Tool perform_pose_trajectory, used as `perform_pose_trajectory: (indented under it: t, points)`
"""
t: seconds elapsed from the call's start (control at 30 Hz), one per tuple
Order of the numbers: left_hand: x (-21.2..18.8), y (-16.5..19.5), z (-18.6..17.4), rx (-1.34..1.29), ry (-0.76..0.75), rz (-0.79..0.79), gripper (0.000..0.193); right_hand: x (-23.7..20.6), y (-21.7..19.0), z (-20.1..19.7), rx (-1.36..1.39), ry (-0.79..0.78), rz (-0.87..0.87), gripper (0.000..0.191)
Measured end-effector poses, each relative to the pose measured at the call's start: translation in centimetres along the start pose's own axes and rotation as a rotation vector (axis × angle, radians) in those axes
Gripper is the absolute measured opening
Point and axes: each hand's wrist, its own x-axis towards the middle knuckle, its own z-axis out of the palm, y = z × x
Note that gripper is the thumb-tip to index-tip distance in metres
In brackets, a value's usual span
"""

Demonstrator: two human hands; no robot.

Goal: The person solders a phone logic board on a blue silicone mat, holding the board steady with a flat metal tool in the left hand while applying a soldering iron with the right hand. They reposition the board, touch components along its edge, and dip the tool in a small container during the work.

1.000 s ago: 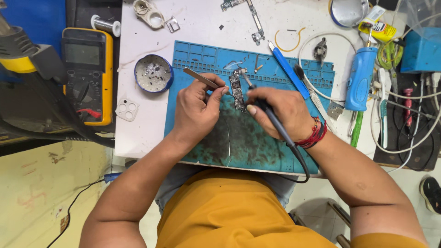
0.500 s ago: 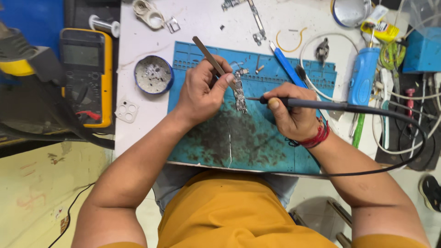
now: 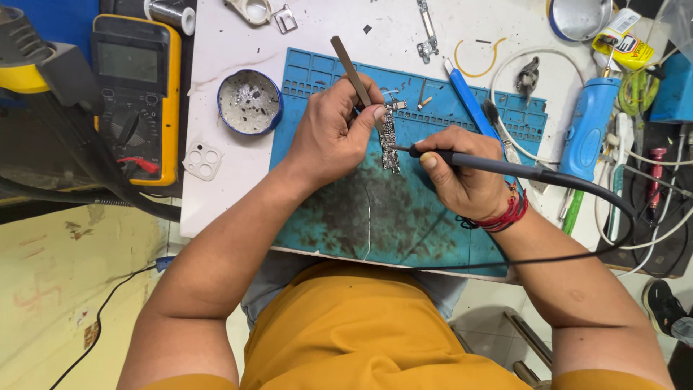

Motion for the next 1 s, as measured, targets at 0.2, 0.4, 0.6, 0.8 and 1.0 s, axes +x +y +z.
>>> perform_pose_trajectory:
  t: [0.2,0.4,0.6,0.8,1.0]
  points:
    - [0.03,0.30,-0.02,0.025,-0.017,-0.039,0.008,-0.09,-0.12,-0.15,-0.009,-0.005,-0.006,0.012]
    - [-0.02,0.20,-0.07,0.023,-0.007,-0.019,0.008,-0.02,-0.09,0.07,-0.024,-0.006,-0.003,0.012]
    - [-0.05,0.23,-0.04,0.034,-0.002,-0.032,0.008,0.07,-0.17,0.02,-0.032,-0.013,0.001,0.013]
    - [-0.10,0.31,-0.09,0.034,-0.003,-0.028,0.008,0.21,-0.39,-0.07,-0.034,-0.018,0.002,0.013]
    - [-0.01,0.32,-0.06,0.048,-0.001,-0.025,0.009,0.31,-0.59,-0.22,-0.053,-0.029,0.029,0.012]
